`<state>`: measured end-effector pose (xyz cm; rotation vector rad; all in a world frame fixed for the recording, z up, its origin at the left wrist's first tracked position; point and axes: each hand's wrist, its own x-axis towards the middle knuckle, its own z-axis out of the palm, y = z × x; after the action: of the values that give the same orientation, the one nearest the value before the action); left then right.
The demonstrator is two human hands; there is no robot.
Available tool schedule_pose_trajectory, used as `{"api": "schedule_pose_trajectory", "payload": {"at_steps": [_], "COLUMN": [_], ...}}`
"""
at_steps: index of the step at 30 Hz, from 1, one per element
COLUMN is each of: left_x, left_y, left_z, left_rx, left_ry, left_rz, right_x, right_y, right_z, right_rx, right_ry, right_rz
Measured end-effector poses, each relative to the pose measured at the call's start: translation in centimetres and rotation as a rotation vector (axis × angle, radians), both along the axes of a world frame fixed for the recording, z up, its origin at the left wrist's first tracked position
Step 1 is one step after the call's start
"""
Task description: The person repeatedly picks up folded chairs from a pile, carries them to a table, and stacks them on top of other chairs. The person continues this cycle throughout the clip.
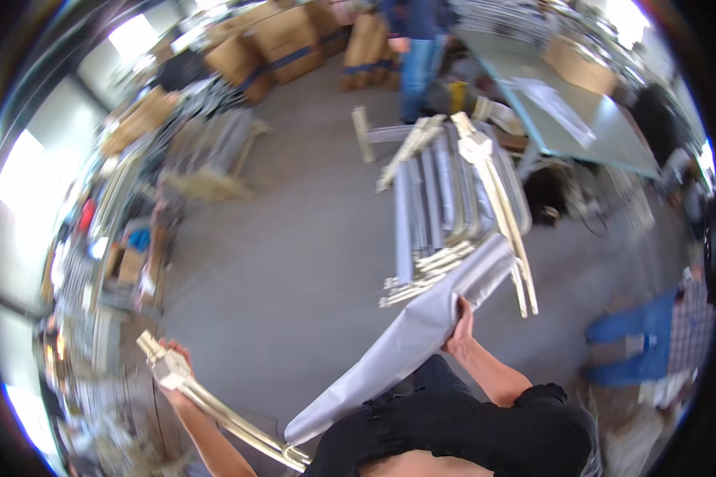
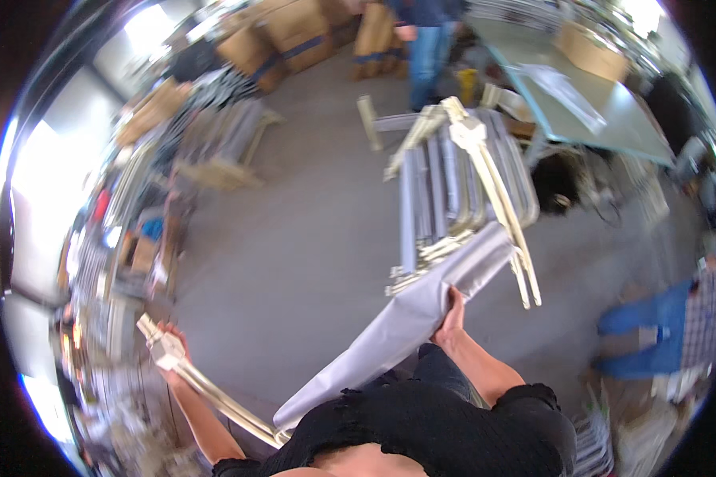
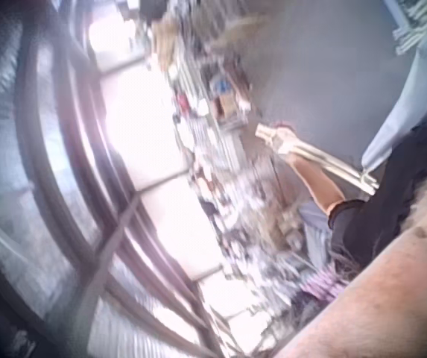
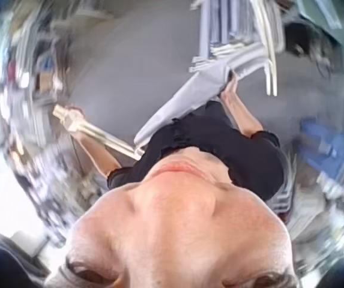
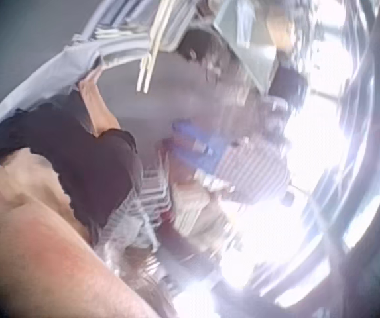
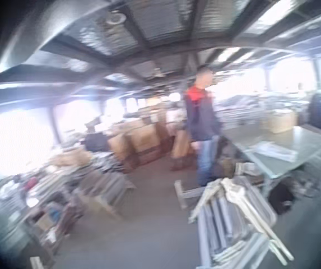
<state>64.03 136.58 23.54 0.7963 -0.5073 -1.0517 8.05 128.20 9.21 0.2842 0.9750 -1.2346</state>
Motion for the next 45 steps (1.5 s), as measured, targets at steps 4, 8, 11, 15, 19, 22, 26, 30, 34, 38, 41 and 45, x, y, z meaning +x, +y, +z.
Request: {"api": "schedule_pose_trajectory", "payload": {"at_steps": [4, 8, 11, 15, 19, 22, 26, 30, 34, 38, 41, 45], "left_x": [-5.6, -7.5, -9.5, -16.3, -21.4, -26.9, -37.3, -48.2, -58.0, -64.3, -67.8, -74.8], "left_y": [-10.6, -18.8, -23.1, -29.8, -33.7, -35.4, -37.2, -37.9, -38.2, -39.2, -40.8, -42.4], "left_z": [1.5, 0.8, 0.1, 1.1, -1.1, -3.1, -4.4, -4.0, -3.5, -4.2, -5.2, -7.2], "left_rx": [0.179, 0.300, 0.249, 0.123, 0.144, 0.158, 0.186, 0.197, 0.241, 0.339, 0.417, 0.463], "left_ry": [-0.242, -0.560, -0.688, -0.815, -0.653, -0.730, -0.676, -0.631, -0.711, -0.814, -0.871, -0.756], "left_rz": [-0.002, -0.051, -0.096, -0.260, -0.486, -0.403, -0.489, -0.450, -0.464, -0.552, -0.554, -0.570], "right_x": [-5.5, -7.6, -7.6, -11.1, -15.2, -17.3, -25.2, -33.9, -44.1, -53.2, -58.5, -64.8], "right_y": [-1.6, -0.3, 0.9, 2.9, 3.8, 3.7, 5.3, 5.5, 5.2, 3.7, 1.5, -2.4], "right_z": [-2.9, -3.0, -2.5, -1.4, -5.3, -5.7, -7.3, -6.6, -5.0, -6.6, -7.4, -8.3], "right_rx": [-0.121, 0.014, 0.123, 0.087, 0.100, 0.159, 0.135, 0.207, 0.180, 0.223, 0.249, 0.340], "right_ry": [-0.042, -0.055, 0.086, 0.049, 0.035, -0.023, -0.122, -0.106, -0.181, -0.139, -0.141, -0.119], "right_rz": [-0.114, -0.201, -0.320, -0.404, -0.514, -0.558, -0.600, -0.682, -0.642, -0.654, -0.621, -0.607]}}
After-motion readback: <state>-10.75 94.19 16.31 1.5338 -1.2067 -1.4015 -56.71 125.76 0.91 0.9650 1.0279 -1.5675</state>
